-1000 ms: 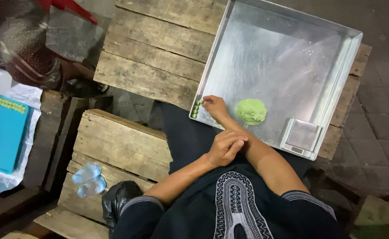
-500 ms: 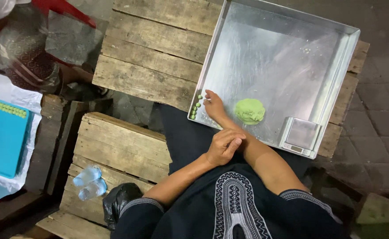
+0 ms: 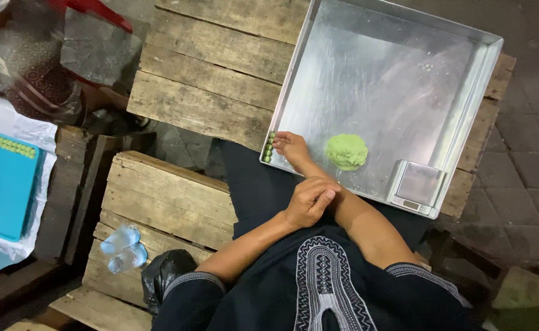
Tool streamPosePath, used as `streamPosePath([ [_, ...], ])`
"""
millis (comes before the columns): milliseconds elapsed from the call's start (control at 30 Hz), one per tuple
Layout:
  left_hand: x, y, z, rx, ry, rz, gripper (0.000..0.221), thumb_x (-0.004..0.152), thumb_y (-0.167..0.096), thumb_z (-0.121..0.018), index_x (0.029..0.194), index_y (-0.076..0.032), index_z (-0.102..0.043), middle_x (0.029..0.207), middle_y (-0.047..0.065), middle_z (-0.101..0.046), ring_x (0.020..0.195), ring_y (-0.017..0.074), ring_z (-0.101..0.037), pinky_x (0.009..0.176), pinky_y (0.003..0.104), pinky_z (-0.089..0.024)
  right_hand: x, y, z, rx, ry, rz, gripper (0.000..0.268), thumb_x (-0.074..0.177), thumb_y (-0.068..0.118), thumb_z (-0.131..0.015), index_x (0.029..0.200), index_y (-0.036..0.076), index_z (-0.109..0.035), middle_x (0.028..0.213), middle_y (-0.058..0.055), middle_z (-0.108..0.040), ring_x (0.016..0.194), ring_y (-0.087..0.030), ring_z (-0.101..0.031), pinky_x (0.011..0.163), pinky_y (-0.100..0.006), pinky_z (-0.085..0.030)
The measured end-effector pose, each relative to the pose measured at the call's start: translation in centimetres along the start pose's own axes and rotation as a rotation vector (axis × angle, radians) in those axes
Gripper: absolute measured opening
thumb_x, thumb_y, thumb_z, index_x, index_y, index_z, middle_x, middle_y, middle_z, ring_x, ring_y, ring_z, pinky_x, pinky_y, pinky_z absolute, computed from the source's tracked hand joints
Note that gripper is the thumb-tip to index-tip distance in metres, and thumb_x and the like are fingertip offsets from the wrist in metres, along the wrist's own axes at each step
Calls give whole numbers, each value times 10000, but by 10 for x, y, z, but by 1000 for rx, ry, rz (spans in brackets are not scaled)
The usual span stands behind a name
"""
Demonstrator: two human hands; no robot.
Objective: Pinching small pieces of green dough and rolling them into balls on a metal tray.
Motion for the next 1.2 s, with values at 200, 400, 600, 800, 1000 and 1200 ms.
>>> streamPosePath([
  [200, 3, -3, 2, 4, 1, -1, 209, 1059, -166, -580, 1059, -80, -771, 945, 113, -760, 805, 355, -716, 697, 412, -563, -4, 7, 6, -76, -42, 34, 363, 952, 17, -649, 1310, -35, -639, 1184, -260, -705, 970, -253, -755, 816, -342, -632],
  [400, 6, 10, 7, 32, -35, 104, 175, 1025, -139, -620, 1046, -82, -783, 929, 122, -762, 827, 388, -716, 735, 423, -569, -22, -11, 41, -314, -78, 66, 276, 926, 103, -713, 1199, 83, -751, 938, -151, -756, 737, -227, -762, 609, -305, -655],
  [600, 23, 49, 5, 91, -35, 234, 165, 1012, -157, -670, 1083, -32, -750, 940, 175, -738, 856, 381, -718, 766, 443, -569, -143, 69, 141, -600, -228, 571, 412, 788, -5, -757, 1192, 68, -729, 996, -164, -729, 978, -389, -704, 880, -464, -566],
  [800, 24, 116, -44, 562, 404, 283, 415, 978, -227, -663, 1355, -63, -606, 1276, 194, -603, 1147, 457, -646, 864, 565, -570, -162, 91, 196, -774, -602, 589, 366, 883, 125, -855, 1177, -29, -702, 972, -141, -630, 794, -307, -696, 610, -386, -612],
  [1000, 16, 154, -84, 879, 413, -8, 656, 746, -51, -752, 1375, -96, -571, 1288, 189, -590, 1184, 450, -599, 834, 525, -596, -164, 109, 180, -1061, -609, 677, 342, 822, 95, -820, 1121, 8, -680, 937, -85, -560, 805, -338, -662, 632, -390, -566],
  [1200, 15, 175, -85, 959, 346, -76, 466, 828, -220, -731, 1279, -223, -614, 1226, 69, -586, 1129, 346, -591, 762, 431, -600, -149, 88, 178, -1236, -578, 661, 219, 843, 157, -765, 989, 35, -656, 825, -98, -564, 743, -362, -677, 582, -418, -550],
])
Point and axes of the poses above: each hand's wrist, its own x-axis towards the middle knuckle, its own z-axis out of the back of the hand, y = z × x, the point moved 9 cm from there along x, towards the middle knuckle
